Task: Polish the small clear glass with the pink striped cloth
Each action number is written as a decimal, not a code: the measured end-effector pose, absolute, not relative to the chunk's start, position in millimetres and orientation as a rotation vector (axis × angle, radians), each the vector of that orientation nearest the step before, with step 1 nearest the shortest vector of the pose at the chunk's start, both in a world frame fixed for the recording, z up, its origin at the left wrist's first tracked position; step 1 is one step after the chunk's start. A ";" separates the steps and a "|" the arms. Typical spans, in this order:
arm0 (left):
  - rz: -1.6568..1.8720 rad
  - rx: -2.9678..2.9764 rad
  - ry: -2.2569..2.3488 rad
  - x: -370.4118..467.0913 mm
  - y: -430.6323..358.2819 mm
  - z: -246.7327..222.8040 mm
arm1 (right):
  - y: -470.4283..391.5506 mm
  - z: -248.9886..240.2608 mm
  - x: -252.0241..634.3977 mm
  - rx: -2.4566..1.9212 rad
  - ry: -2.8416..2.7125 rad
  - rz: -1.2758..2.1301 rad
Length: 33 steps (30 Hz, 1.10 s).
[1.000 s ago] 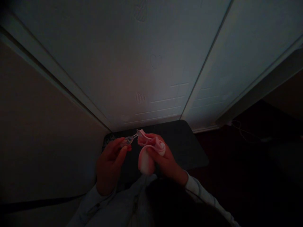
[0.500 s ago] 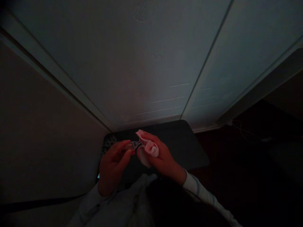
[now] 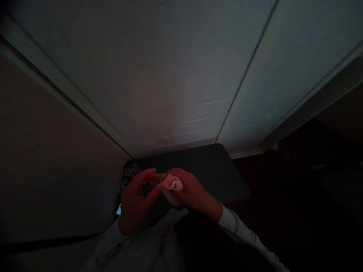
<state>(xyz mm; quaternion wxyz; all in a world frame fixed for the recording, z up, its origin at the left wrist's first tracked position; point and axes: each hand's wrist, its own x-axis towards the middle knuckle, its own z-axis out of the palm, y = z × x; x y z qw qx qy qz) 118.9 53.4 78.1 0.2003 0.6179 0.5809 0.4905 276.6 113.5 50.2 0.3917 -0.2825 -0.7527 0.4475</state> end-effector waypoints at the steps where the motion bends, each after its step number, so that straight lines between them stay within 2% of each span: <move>1: 1.362 1.757 1.632 118.9 53.7 79.9 | 113.5 49.9 276.6 -0.705 -1.916 1.145; 18: 1.269 2.098 1.459 117.9 55.9 89.6 | 111.2 41.5 278.4 -0.523 -1.658 1.531; 27: 1.266 1.958 1.495 117.5 54.4 86.4 | 106.5 35.0 276.5 -0.587 -1.379 1.736; 33: 1.347 1.778 1.558 116.9 55.7 80.4 | 103.4 44.4 276.8 -0.605 -1.469 1.719</move>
